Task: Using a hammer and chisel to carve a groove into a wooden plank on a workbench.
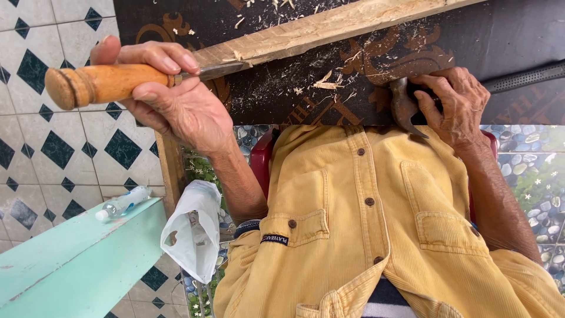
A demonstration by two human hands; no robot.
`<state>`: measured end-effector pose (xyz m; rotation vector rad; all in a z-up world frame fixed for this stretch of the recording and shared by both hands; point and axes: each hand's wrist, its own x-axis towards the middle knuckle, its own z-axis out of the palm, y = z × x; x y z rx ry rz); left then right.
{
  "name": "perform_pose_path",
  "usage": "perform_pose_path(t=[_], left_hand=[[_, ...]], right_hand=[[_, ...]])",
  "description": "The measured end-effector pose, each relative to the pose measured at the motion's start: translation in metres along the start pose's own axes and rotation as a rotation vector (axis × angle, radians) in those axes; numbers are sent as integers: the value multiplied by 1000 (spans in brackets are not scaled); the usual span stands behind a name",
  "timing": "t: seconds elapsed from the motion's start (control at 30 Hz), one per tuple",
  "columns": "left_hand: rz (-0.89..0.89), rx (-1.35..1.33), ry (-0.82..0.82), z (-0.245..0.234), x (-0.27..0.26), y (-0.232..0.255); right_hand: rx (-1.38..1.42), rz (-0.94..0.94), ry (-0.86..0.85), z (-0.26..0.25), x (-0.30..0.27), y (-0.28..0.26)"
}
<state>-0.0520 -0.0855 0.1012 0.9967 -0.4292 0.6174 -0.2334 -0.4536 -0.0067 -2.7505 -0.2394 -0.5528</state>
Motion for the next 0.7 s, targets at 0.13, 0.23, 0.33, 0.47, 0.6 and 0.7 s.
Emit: perform_pose_path(t=[0.13,0.23,0.33,0.47,0.6,0.7], left_hand=[[-41,8,-13,-1,-1,3],[-44,16,-31,2,-1,5],[-32,21,-24,2,1,8],[-14,1,8,-1,3,10],[-5,19,-16,1,4,15],[-9,41,-36,-2,5,13]], right_hand=[[-7,-2,18,2,0,1],[-18,4,25,3,-1,2],[-13,8,7,2,-1,1],[-7,-2,5,0,1,-1],[3,0,5,2,0,0],[-24,-6,20,3,1,0]])
